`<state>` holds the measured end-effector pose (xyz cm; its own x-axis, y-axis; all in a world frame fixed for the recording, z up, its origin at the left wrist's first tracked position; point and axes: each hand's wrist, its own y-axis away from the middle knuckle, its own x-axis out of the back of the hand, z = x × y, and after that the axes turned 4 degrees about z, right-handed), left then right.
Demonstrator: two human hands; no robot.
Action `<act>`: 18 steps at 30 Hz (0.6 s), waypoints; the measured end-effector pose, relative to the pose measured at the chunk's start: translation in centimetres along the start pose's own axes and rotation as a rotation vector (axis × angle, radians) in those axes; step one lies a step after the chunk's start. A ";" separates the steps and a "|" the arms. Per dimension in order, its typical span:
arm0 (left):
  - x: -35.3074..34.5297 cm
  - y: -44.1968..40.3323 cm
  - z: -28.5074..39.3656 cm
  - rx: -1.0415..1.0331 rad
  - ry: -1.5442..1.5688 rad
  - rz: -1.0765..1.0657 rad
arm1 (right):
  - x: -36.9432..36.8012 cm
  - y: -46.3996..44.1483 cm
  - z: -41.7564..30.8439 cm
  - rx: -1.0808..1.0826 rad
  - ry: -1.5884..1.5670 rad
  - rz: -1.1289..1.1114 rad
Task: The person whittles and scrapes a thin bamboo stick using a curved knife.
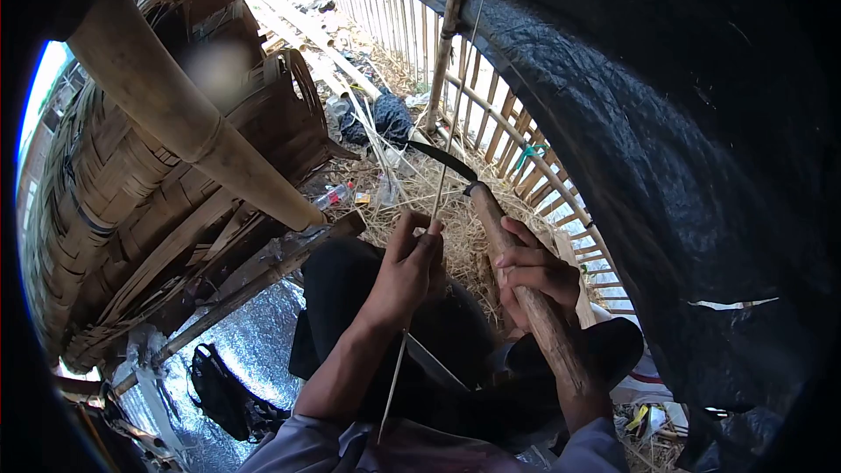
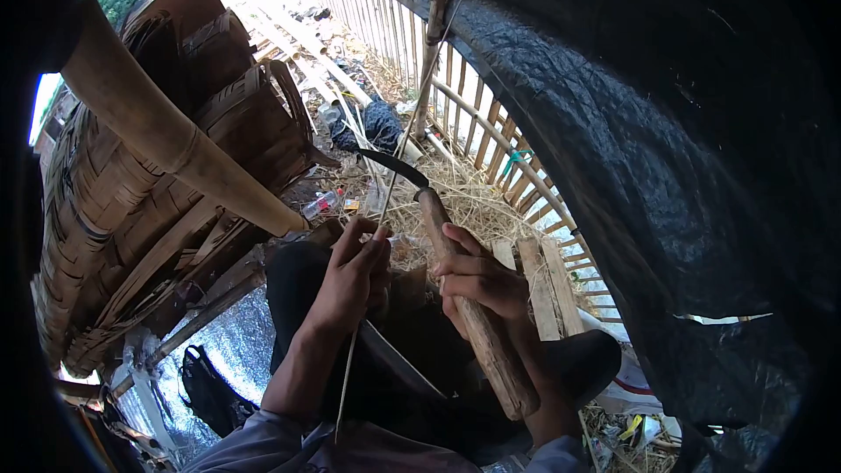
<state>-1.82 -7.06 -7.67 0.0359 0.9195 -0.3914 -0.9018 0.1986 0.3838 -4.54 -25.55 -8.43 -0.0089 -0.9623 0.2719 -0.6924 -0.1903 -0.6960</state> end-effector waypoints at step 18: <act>0.0 -0.7 0.1 0.066 0.254 0.028 | -0.3 -0.6 0.3 0.082 0.000 0.019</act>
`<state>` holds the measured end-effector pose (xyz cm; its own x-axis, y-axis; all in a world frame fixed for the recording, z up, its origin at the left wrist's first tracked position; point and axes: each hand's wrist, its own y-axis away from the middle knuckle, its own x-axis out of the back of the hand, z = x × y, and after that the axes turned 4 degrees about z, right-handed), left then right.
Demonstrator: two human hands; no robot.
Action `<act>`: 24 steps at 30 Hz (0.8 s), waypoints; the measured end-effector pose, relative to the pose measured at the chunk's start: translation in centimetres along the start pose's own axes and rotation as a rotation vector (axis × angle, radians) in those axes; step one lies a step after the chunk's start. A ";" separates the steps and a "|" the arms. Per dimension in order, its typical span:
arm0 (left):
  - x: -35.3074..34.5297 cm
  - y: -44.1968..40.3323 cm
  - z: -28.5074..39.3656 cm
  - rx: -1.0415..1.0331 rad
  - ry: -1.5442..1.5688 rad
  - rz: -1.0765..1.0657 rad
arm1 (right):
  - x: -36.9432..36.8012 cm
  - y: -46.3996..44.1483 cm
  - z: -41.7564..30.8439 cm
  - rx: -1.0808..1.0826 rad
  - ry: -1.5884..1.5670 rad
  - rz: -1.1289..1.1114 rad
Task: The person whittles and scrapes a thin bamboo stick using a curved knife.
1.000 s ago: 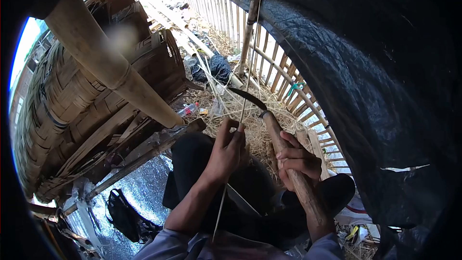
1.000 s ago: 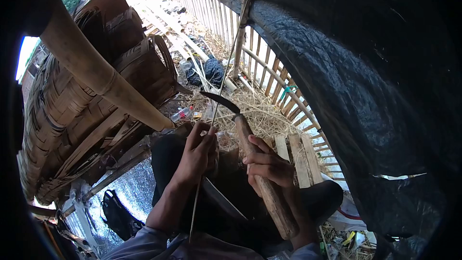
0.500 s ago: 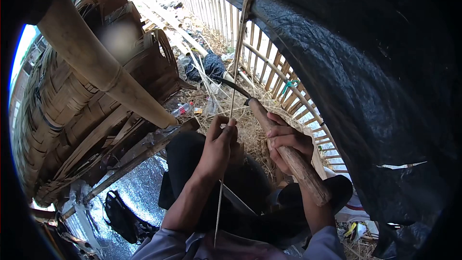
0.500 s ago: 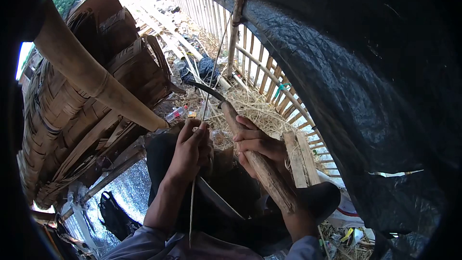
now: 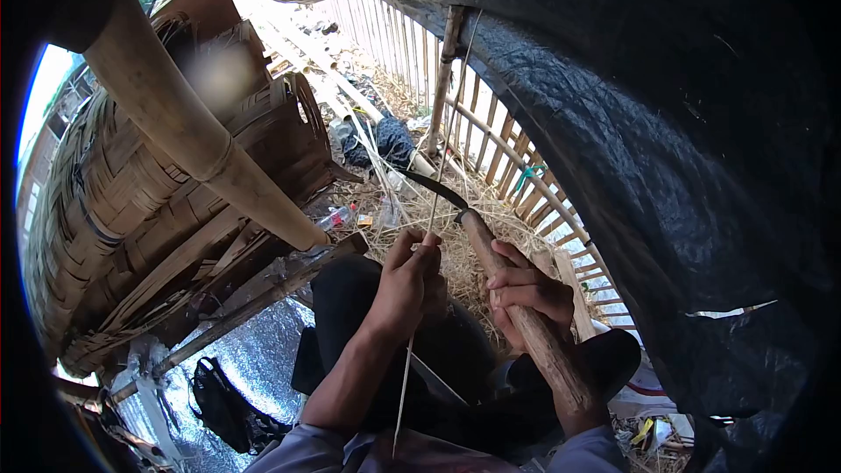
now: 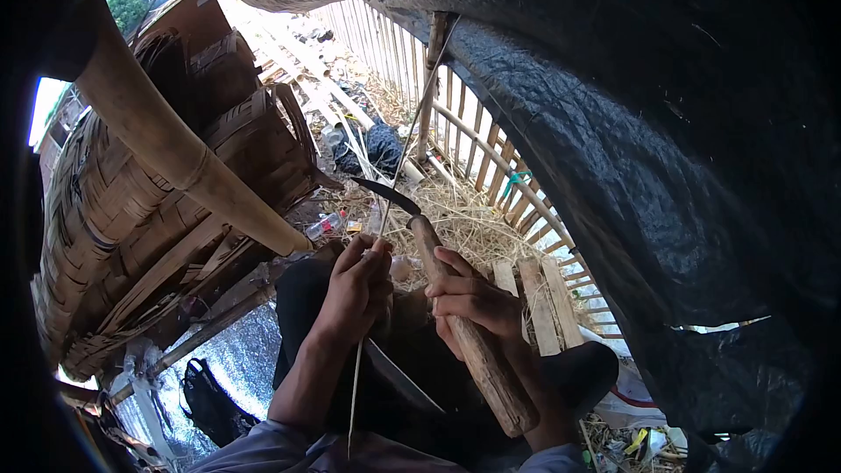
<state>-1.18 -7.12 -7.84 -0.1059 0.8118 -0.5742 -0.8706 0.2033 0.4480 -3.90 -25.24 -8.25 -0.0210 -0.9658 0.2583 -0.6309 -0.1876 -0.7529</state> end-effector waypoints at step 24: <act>-0.1 0.6 -0.5 0.065 -0.113 -0.065 | 0.9 0.3 2.1 -0.019 0.127 0.105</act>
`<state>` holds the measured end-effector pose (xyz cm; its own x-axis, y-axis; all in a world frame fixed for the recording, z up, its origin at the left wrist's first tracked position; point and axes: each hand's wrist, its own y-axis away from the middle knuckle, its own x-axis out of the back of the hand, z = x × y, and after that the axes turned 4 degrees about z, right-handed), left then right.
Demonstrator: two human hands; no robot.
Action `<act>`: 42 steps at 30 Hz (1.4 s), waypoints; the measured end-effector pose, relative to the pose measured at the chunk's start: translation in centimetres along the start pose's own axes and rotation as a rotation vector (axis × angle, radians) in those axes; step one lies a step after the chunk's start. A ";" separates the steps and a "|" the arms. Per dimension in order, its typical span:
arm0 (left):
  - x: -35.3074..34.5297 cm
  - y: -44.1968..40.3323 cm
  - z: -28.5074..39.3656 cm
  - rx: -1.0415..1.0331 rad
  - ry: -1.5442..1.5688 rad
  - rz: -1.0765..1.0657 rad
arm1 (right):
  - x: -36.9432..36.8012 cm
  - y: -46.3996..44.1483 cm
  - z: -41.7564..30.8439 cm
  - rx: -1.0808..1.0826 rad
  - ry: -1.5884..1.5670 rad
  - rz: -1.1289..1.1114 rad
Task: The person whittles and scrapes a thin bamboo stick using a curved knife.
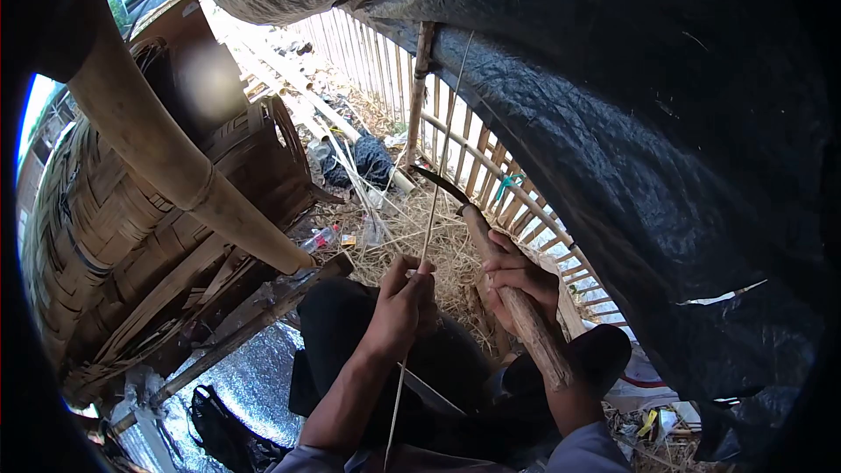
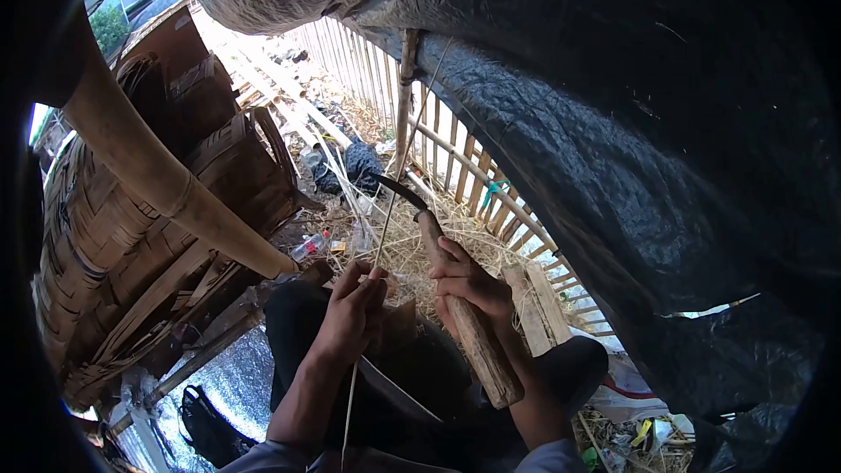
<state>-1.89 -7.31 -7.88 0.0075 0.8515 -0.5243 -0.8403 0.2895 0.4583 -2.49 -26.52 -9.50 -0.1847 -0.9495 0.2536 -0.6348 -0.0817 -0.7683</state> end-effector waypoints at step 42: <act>0.8 0.0 -0.6 0.014 0.085 -0.037 | -0.6 -0.6 2.7 -0.031 0.009 0.048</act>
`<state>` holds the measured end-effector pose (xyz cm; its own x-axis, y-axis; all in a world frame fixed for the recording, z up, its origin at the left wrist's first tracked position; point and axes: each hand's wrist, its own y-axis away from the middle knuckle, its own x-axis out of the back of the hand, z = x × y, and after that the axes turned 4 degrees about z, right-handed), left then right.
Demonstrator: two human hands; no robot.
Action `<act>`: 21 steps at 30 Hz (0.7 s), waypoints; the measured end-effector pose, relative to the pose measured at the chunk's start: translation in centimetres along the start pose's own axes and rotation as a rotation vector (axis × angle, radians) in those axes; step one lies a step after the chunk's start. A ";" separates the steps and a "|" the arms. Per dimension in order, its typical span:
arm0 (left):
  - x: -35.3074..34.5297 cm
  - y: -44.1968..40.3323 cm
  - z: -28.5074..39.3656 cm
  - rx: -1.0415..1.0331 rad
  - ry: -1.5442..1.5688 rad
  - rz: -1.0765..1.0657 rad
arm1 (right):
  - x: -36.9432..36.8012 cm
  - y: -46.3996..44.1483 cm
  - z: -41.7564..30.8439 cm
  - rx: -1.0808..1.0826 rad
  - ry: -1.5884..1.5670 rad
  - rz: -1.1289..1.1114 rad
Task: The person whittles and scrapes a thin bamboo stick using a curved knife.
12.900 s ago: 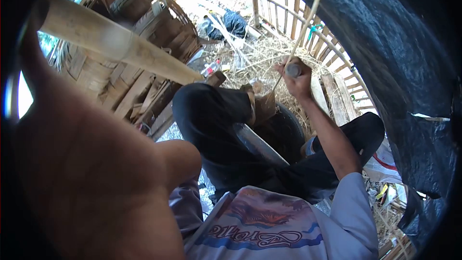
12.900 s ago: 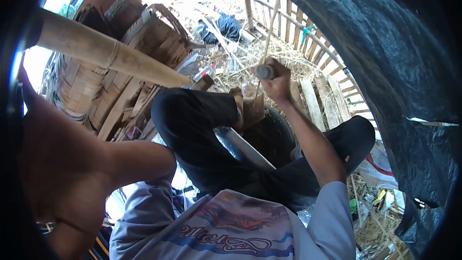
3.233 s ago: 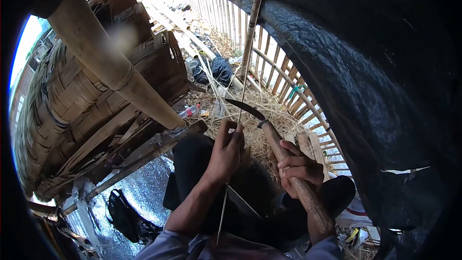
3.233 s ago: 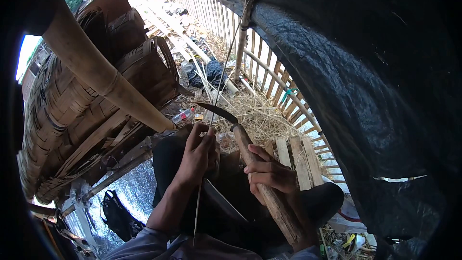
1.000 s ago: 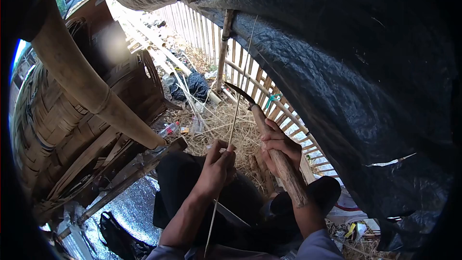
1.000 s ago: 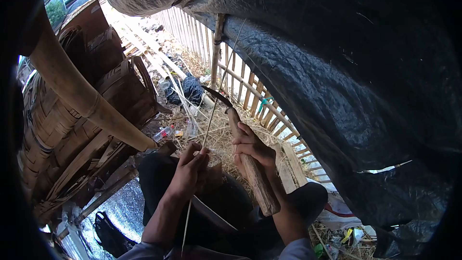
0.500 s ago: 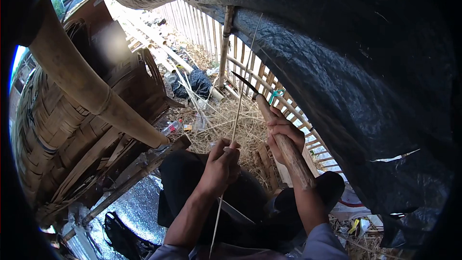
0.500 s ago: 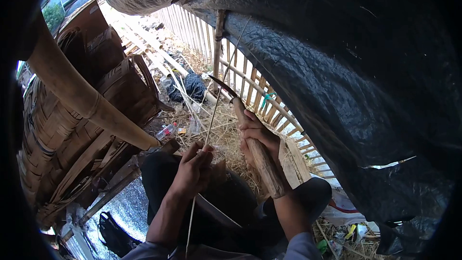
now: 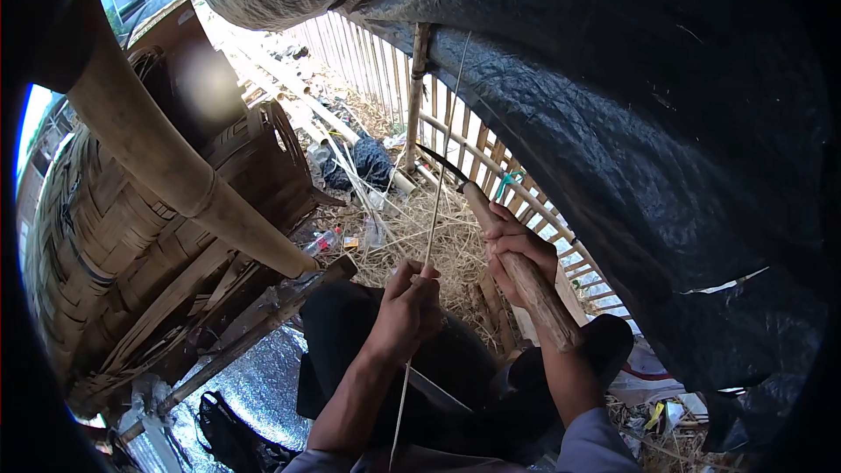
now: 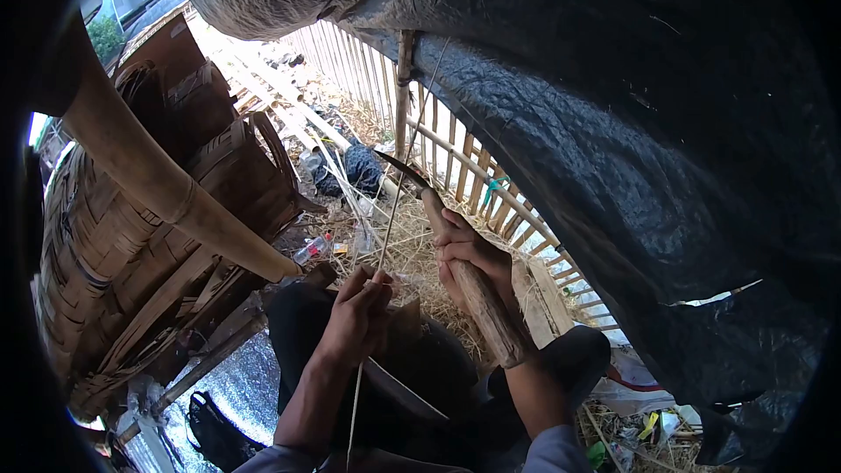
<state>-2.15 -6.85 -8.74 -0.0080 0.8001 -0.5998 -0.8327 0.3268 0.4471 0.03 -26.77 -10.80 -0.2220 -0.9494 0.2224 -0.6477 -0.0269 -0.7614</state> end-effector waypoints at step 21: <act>-0.1 0.4 0.7 0.053 0.037 -0.078 | 1.0 -0.1 -0.8 -0.070 -0.114 0.045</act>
<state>-2.04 -6.44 -8.06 0.0342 0.7522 -0.6581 -0.8010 0.4144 0.4321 -0.71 -27.52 -10.06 -0.1702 -0.9786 0.1155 -0.6889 0.0343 -0.7240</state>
